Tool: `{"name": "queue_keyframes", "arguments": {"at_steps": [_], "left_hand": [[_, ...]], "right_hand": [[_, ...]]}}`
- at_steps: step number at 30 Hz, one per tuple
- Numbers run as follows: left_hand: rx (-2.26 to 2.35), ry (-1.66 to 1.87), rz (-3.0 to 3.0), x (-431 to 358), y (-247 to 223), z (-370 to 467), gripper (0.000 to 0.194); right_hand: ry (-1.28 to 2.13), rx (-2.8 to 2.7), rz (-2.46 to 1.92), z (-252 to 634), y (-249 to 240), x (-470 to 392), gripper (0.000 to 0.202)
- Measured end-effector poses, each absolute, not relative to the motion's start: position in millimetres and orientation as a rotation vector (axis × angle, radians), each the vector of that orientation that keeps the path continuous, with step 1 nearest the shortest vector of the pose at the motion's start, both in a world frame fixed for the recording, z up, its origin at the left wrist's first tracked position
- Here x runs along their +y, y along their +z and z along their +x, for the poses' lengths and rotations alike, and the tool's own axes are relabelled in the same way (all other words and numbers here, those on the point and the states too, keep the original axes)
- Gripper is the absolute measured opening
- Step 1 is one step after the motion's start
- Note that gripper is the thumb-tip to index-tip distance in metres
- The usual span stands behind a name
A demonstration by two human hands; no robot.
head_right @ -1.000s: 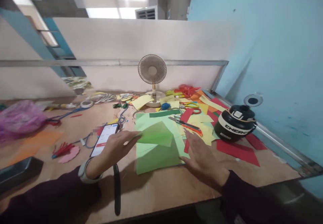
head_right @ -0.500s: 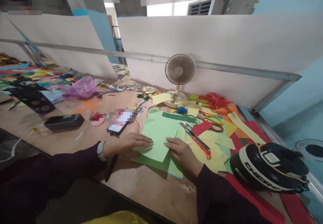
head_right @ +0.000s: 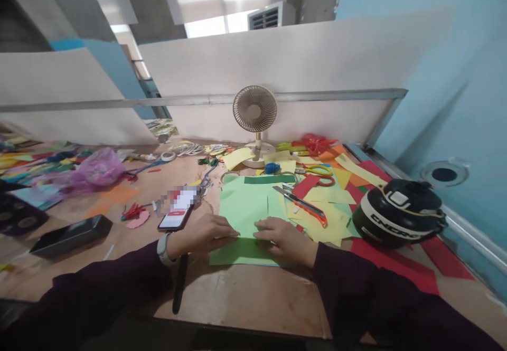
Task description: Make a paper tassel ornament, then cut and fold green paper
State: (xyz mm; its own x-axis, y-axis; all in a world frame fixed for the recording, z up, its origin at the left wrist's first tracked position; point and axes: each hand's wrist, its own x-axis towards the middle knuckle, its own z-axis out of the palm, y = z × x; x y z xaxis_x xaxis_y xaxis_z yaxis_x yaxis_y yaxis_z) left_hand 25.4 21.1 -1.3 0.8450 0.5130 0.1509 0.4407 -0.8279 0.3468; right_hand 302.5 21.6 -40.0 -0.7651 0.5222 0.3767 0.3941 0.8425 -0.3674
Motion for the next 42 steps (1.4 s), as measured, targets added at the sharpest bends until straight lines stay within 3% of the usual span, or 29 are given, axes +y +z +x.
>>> {"name": "queue_keyframes", "arguments": {"at_steps": [5,14,27,31,34,38,42], "left_hand": [[0.966,0.499,2.473,28,-11,25,0.037],[1.205,0.632,2.323,50,-34,18,0.040],[1.249,0.685,2.409,45,-32,19,0.031],[1.020,0.796,2.691,33,-30,19,0.022],[0.775,0.595,2.916,20,-33,24,0.034],[0.841,0.298,2.975,7,-39,30,0.053],[0.869,0.221,2.955,5,-38,31,0.058]], "right_hand": [[0.655,-2.345,-0.917,300,-40,26,0.025],[0.394,-2.049,-1.283,281,-54,24,0.026],[0.317,-2.054,-1.263,284,-61,25,0.023],[0.335,-2.048,-1.271,284,-60,24,0.024],[0.349,-2.034,-1.280,283,-58,23,0.023],[0.375,-1.989,-1.299,283,-58,25,0.021],[0.398,-1.955,-1.310,283,-58,27,0.018]]}}
